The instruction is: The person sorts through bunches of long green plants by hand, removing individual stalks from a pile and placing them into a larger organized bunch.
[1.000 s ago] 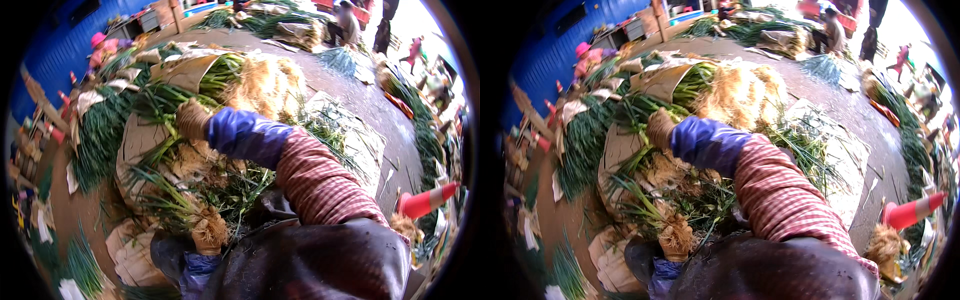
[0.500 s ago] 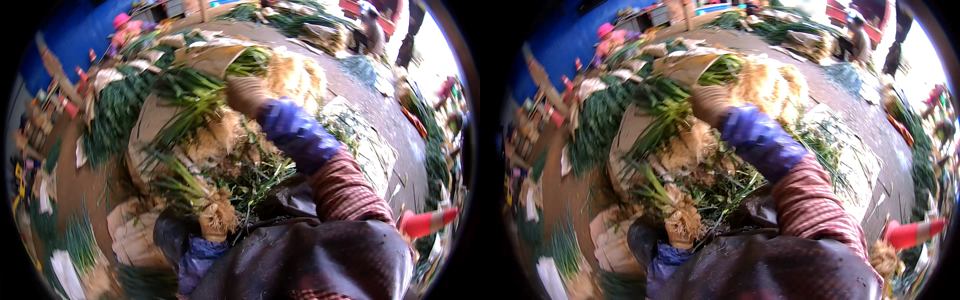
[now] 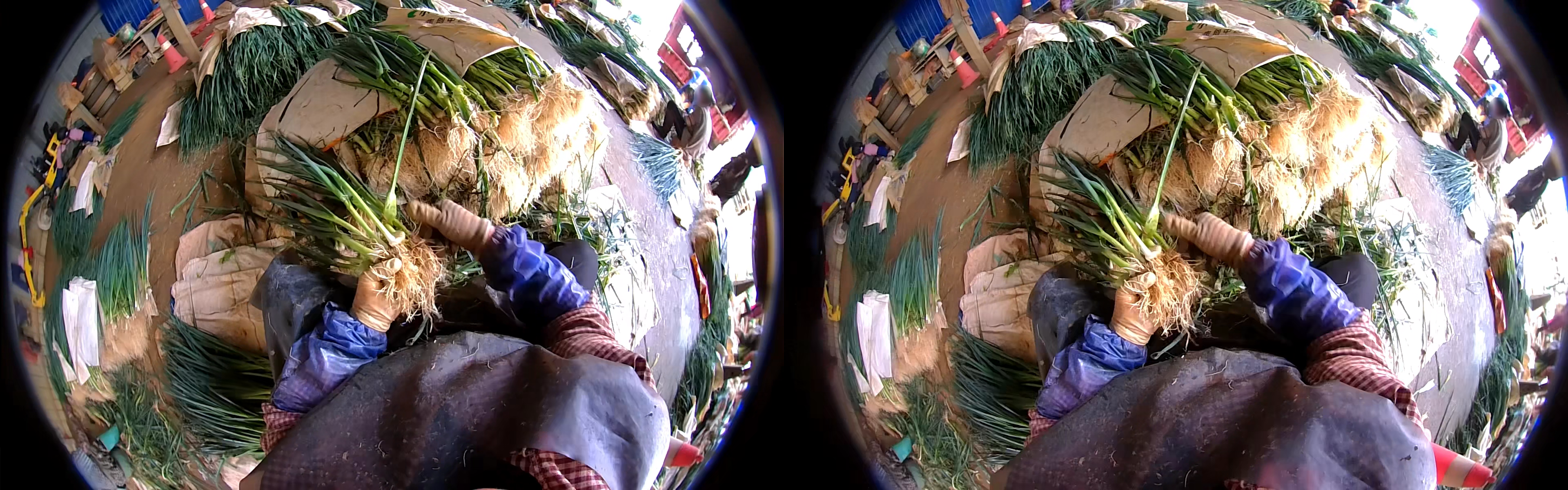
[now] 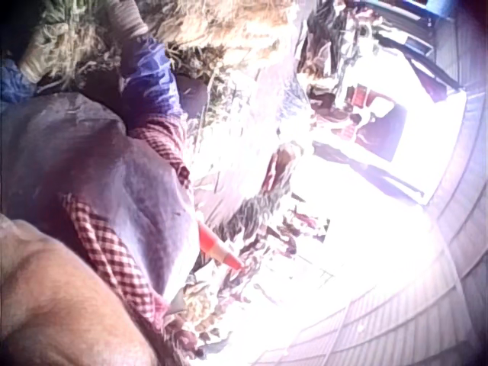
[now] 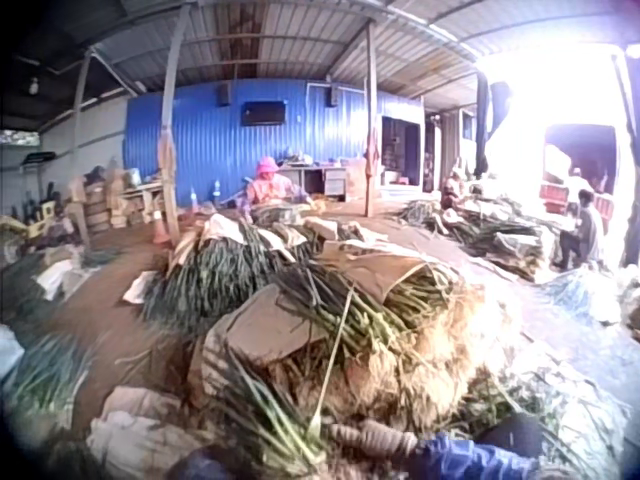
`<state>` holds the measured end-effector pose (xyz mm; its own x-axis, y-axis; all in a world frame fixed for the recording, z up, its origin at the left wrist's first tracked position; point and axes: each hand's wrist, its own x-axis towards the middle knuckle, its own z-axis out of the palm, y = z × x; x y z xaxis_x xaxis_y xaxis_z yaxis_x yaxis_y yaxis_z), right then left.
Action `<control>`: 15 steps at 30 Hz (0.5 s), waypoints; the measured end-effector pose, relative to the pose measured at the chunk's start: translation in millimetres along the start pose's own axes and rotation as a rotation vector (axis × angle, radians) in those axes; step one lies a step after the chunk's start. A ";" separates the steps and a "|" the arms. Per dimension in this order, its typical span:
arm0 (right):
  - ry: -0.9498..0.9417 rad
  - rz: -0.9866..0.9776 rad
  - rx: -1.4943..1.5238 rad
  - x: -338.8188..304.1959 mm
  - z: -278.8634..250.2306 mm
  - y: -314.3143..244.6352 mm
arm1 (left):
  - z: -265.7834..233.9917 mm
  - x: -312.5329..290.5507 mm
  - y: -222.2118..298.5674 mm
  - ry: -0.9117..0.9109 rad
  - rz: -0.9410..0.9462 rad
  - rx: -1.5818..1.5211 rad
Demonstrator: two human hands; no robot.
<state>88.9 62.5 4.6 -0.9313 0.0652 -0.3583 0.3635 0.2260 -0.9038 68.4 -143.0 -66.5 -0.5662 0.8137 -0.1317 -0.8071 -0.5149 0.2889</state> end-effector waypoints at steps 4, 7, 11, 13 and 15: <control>-0.078 0.209 0.293 61.4 6.6 21.4 | 16.8 -0.7 -1.0 -0.077 -0.113 -0.056; -0.026 -0.037 0.578 80.1 20.9 8.0 | 10.2 -2.1 -1.9 -0.076 -0.155 -0.054; 0.139 -0.348 0.639 54.2 -3.7 -21.8 | 15.8 -8.4 5.5 -0.177 -0.057 -0.130; 0.231 -0.314 0.596 27.7 -5.1 -40.4 | 18.0 -8.3 8.6 -0.144 -0.011 -0.093; 0.250 -0.292 0.424 17.2 -6.7 -29.4 | 15.6 -9.2 6.8 -0.083 0.029 -0.100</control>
<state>62.0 63.4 26.5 -0.9527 0.2980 -0.0598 0.0192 -0.1373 -0.9903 70.8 -149.7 -48.5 -0.5770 0.8155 -0.0442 -0.8056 -0.5594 0.1952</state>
